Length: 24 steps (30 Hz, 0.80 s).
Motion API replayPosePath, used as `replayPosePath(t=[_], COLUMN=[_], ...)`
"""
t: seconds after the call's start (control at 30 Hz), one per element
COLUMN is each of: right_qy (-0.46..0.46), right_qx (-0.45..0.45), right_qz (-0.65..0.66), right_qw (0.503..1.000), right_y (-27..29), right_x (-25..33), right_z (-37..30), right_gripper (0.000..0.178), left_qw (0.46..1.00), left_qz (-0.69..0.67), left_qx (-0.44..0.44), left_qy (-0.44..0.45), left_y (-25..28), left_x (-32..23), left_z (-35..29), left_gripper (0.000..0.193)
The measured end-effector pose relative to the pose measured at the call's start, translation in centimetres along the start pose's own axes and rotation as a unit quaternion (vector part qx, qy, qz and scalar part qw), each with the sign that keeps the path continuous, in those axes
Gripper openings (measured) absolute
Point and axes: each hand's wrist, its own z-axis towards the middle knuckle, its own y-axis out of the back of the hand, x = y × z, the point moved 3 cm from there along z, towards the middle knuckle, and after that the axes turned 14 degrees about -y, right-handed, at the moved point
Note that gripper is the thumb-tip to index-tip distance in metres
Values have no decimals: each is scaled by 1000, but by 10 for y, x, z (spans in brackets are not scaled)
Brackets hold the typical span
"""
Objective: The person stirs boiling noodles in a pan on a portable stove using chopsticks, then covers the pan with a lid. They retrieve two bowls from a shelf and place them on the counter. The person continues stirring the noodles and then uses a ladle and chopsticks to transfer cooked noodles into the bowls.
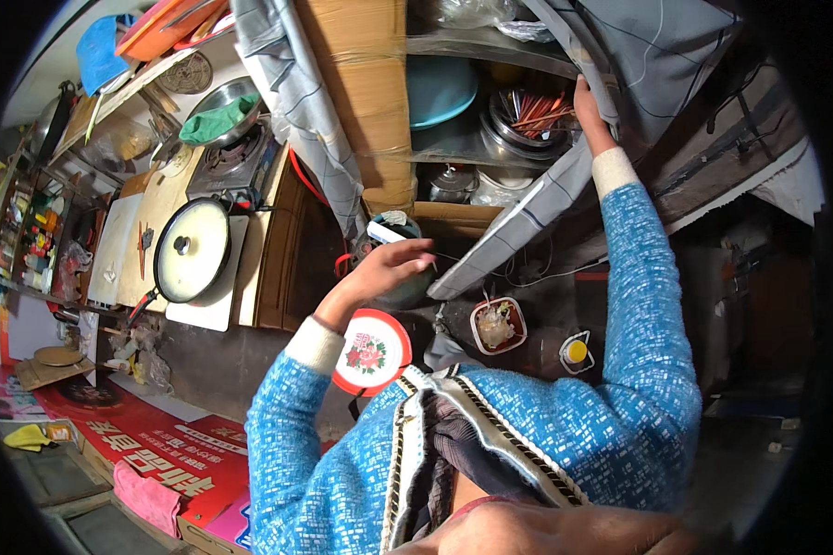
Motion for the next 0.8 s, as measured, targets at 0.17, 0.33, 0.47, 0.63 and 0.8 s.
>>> replayPosePath(t=[0.17, 0.33, 0.47, 0.63, 0.8], right_qy=[200, 155, 170, 174, 264], right_qx=[-11, 426, 495, 448, 170], right_qz=[-15, 199, 343, 139, -17], right_qw=[980, 869, 780, 866, 949], right_y=[19, 39, 68, 60, 38], right_x=[37, 113, 188, 280, 336], right_z=[-20, -62, -63, -8, 35], right_gripper=[37, 41, 61, 68, 59], left_qw=[992, 992, 981, 980, 982], left_qz=[-48, 1, 41, 57, 53], left_qx=[-101, -128, -182, -168, -180], left_qy=[50, 9, -46, -87, -27], left_y=[20, 32, 45, 41, 28], left_x=[44, 17, -47, -98, -87], left_z=[1, 30, 63, 73, 48], left_gripper=[33, 29, 16, 31, 28])
